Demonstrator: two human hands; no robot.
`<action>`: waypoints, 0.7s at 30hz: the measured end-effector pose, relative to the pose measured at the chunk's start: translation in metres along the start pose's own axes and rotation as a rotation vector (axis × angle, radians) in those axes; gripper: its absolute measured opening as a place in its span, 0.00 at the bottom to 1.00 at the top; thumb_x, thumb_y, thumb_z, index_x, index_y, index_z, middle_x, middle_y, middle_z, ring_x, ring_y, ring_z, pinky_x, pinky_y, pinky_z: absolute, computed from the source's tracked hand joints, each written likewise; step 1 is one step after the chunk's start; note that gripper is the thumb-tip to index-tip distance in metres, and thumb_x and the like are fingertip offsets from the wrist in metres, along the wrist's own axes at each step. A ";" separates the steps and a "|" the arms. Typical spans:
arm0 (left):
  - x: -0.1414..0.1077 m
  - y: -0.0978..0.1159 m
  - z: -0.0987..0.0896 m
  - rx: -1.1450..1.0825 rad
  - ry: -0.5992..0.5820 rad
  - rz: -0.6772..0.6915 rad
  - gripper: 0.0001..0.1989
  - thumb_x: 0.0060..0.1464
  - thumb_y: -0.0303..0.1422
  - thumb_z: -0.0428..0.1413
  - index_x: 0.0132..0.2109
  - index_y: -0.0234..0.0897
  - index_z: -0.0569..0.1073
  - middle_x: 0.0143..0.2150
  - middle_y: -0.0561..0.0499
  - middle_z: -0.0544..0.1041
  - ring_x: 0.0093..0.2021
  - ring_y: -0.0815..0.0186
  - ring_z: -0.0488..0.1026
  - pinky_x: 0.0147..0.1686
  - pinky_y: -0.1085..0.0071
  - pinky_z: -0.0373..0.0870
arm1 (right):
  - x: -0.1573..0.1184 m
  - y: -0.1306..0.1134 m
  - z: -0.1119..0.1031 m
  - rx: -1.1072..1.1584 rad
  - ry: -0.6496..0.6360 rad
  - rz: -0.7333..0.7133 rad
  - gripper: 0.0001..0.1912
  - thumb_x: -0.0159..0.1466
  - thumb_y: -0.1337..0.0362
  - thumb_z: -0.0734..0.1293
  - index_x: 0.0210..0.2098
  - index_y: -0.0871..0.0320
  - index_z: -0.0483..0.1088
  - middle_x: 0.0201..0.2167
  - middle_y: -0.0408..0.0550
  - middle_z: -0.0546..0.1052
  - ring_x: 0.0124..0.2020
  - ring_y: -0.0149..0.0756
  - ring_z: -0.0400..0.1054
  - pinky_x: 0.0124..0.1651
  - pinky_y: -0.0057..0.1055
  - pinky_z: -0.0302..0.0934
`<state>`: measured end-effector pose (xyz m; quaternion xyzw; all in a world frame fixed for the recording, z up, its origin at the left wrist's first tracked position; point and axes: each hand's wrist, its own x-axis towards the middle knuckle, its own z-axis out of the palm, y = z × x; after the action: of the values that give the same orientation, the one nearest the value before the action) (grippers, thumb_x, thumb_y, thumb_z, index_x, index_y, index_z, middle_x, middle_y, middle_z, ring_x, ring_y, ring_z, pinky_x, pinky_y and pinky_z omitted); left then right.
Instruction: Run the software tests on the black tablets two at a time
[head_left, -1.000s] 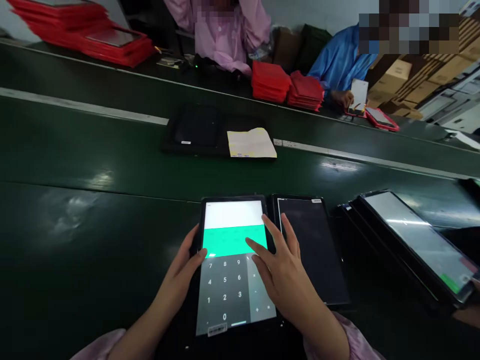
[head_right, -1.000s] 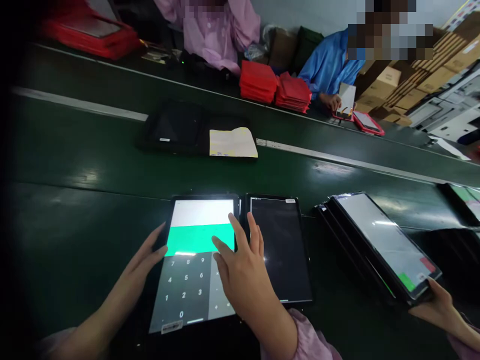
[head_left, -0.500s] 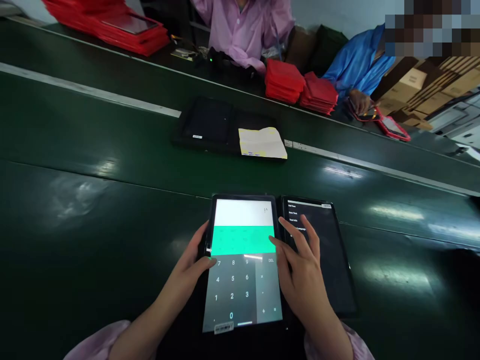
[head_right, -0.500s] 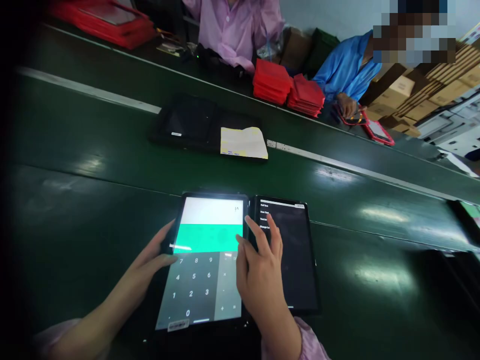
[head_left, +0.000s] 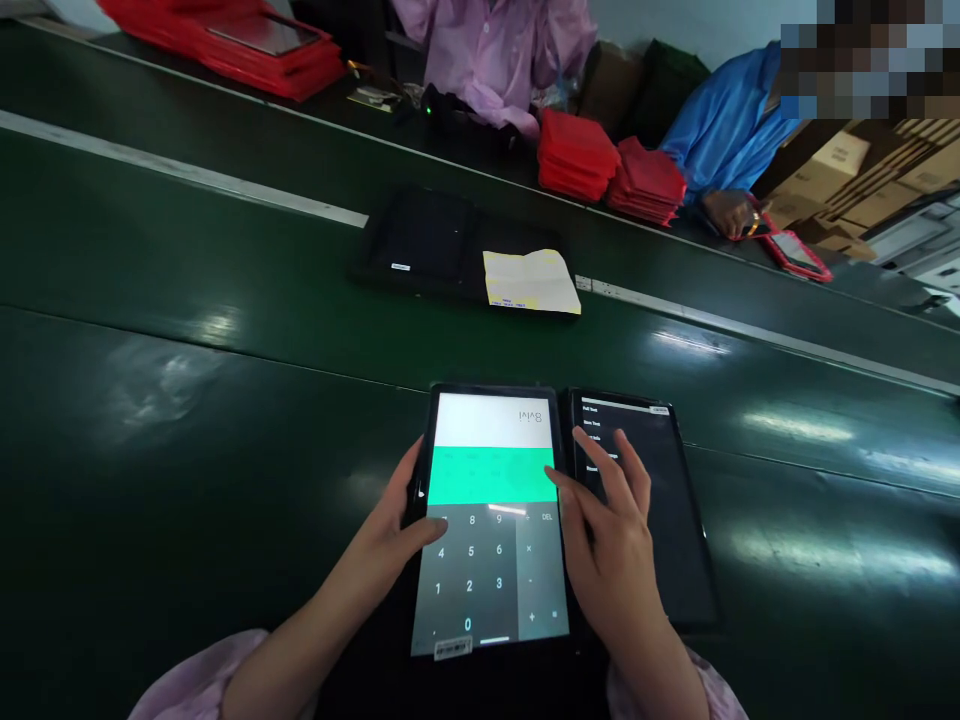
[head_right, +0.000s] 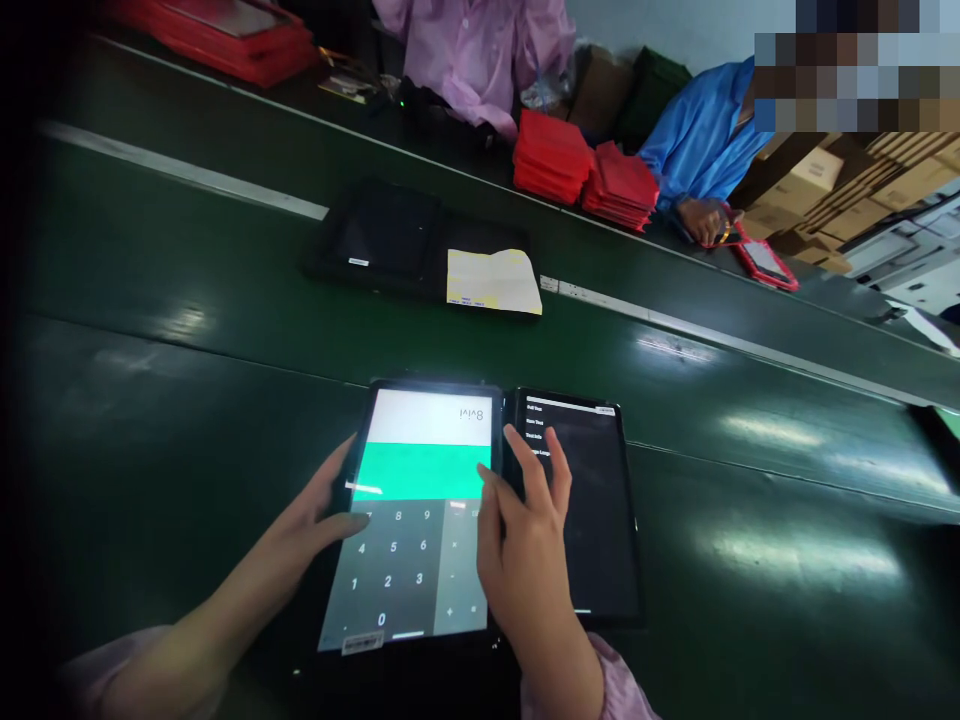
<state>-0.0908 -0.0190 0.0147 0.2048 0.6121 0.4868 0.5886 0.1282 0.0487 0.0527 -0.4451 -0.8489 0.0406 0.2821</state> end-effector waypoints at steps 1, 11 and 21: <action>-0.002 0.002 0.002 -0.018 0.019 0.005 0.46 0.46 0.39 0.65 0.74 0.46 0.66 0.73 0.44 0.72 0.73 0.39 0.66 0.63 0.50 0.74 | 0.000 0.002 0.002 -0.022 0.014 0.012 0.19 0.75 0.67 0.60 0.50 0.52 0.83 0.66 0.52 0.75 0.76 0.62 0.54 0.61 0.64 0.72; -0.014 0.016 0.017 -0.043 0.122 -0.019 0.41 0.49 0.36 0.59 0.72 0.44 0.68 0.70 0.45 0.75 0.71 0.42 0.69 0.59 0.53 0.77 | 0.000 0.001 0.004 -0.047 -0.010 0.000 0.21 0.77 0.66 0.58 0.47 0.53 0.84 0.65 0.52 0.75 0.75 0.62 0.54 0.60 0.63 0.73; -0.002 0.009 0.007 -0.060 0.186 -0.028 0.38 0.45 0.40 0.64 0.66 0.45 0.75 0.65 0.46 0.80 0.65 0.42 0.74 0.56 0.52 0.78 | 0.000 0.019 -0.009 -0.029 0.083 0.036 0.19 0.77 0.64 0.58 0.53 0.50 0.81 0.65 0.53 0.74 0.74 0.58 0.56 0.65 0.66 0.66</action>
<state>-0.0868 -0.0136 0.0244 0.1323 0.6522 0.5135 0.5417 0.1465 0.0589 0.0541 -0.4655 -0.8289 0.0147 0.3099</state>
